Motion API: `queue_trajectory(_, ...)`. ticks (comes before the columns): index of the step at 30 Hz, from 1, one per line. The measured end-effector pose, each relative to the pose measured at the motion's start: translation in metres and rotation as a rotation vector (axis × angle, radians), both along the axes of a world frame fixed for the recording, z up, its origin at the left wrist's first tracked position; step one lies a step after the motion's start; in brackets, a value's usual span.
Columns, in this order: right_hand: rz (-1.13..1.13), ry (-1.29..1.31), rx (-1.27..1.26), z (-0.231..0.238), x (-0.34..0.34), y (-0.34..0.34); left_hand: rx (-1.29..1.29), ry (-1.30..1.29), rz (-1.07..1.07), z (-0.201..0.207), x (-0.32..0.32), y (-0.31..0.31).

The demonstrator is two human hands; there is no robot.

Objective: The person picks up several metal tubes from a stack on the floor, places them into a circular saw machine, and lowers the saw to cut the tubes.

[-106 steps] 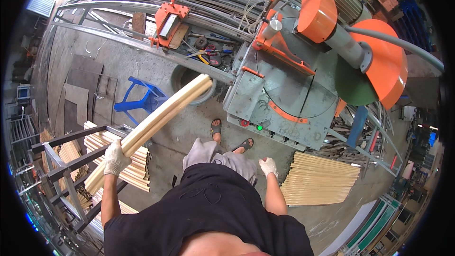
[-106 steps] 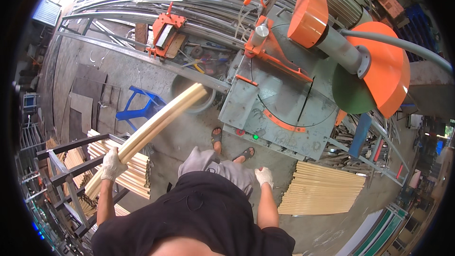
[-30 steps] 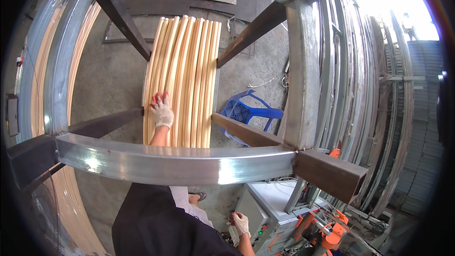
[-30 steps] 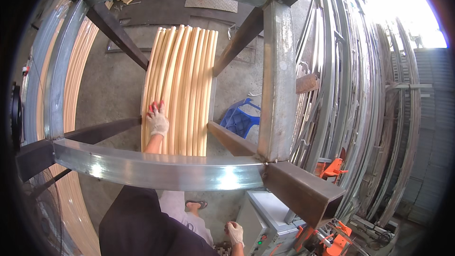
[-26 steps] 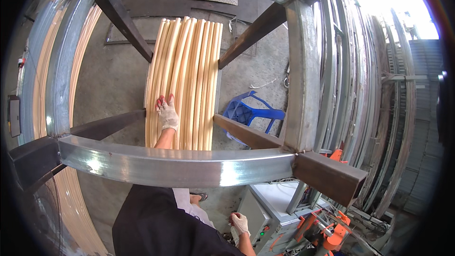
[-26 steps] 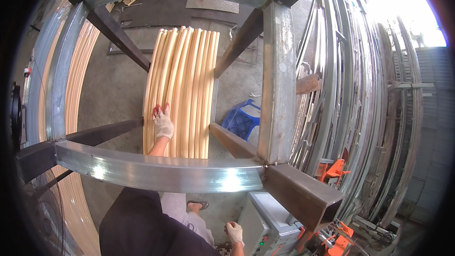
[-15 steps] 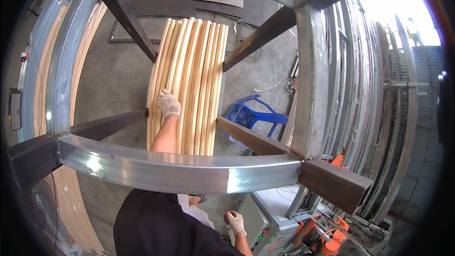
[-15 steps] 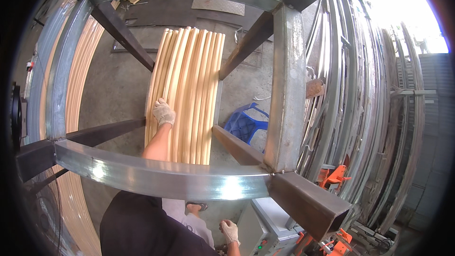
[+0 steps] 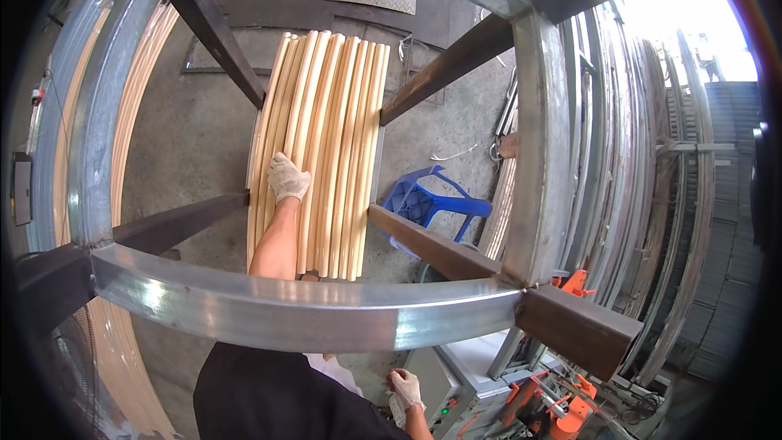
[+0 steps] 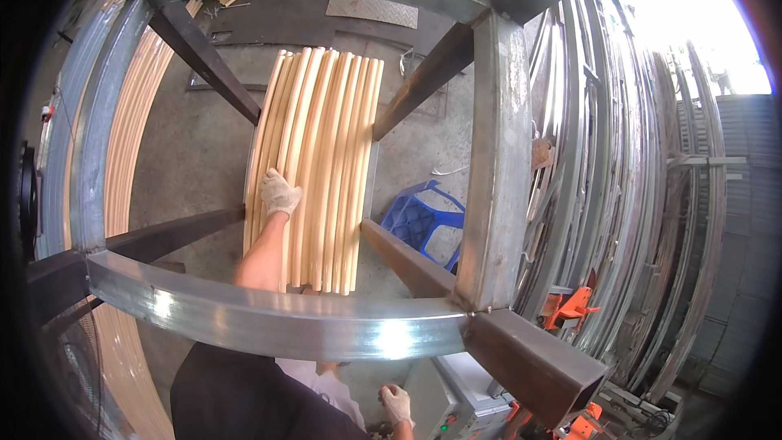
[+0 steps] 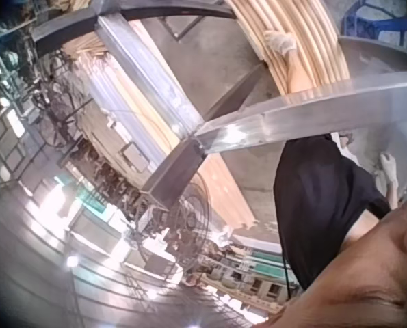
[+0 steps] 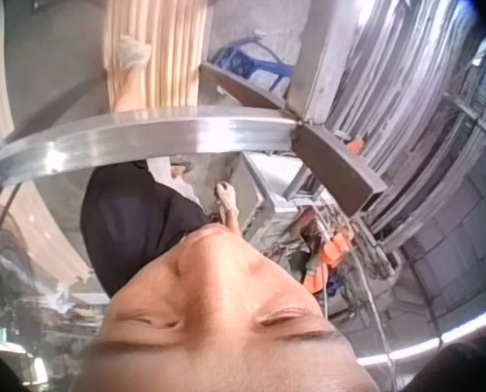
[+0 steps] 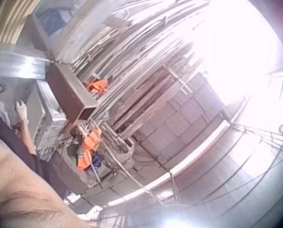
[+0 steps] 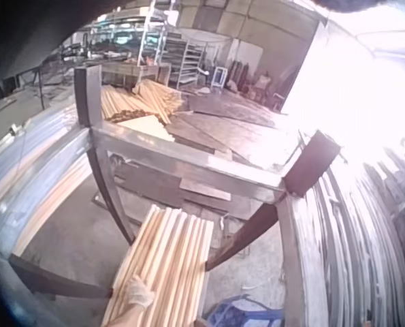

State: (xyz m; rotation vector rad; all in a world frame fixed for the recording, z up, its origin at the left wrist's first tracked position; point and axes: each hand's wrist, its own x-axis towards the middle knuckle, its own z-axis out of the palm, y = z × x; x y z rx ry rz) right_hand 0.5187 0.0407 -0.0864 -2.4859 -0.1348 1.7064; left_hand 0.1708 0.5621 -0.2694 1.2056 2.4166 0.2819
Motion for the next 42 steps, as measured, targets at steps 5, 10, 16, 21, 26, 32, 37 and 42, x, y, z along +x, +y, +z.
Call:
queue_trajectory(5,-0.022,0.049,0.011,0.002,-0.001,0.006,0.307,-0.139,0.045,-0.024,0.017,-0.012)
queue_trajectory(10,-0.039,0.028,0.022,0.004,-0.010,0.001,0.280,-0.200,0.039,-0.006,0.051,-0.008)
queue_trajectory(16,-0.050,-0.001,-0.006,0.005,-0.007,0.004,0.245,-0.155,-0.001,-0.013,0.064,0.001)
queue_trajectory(21,-0.034,-0.001,0.019,0.008,-0.007,0.007,0.211,-0.258,0.012,-0.055,0.040,-0.002)
queue_trajectory(26,0.004,0.022,-0.024,-0.002,-0.003,-0.008,0.224,-0.298,-0.018,-0.045,0.047,0.014)
queue_trajectory(32,-0.071,-0.066,0.055,0.018,0.003,-0.009,0.465,-0.394,-0.016,-0.065,0.046,-0.003)
queue_trajectory(37,-0.116,0.010,-0.040,0.005,-0.003,-0.021,0.410,-0.546,0.035,-0.079,0.066,-0.002)
queue_trajectory(42,-0.037,0.037,-0.016,-0.005,-0.014,-0.020,0.456,-0.486,0.052,-0.068,0.065,0.002)
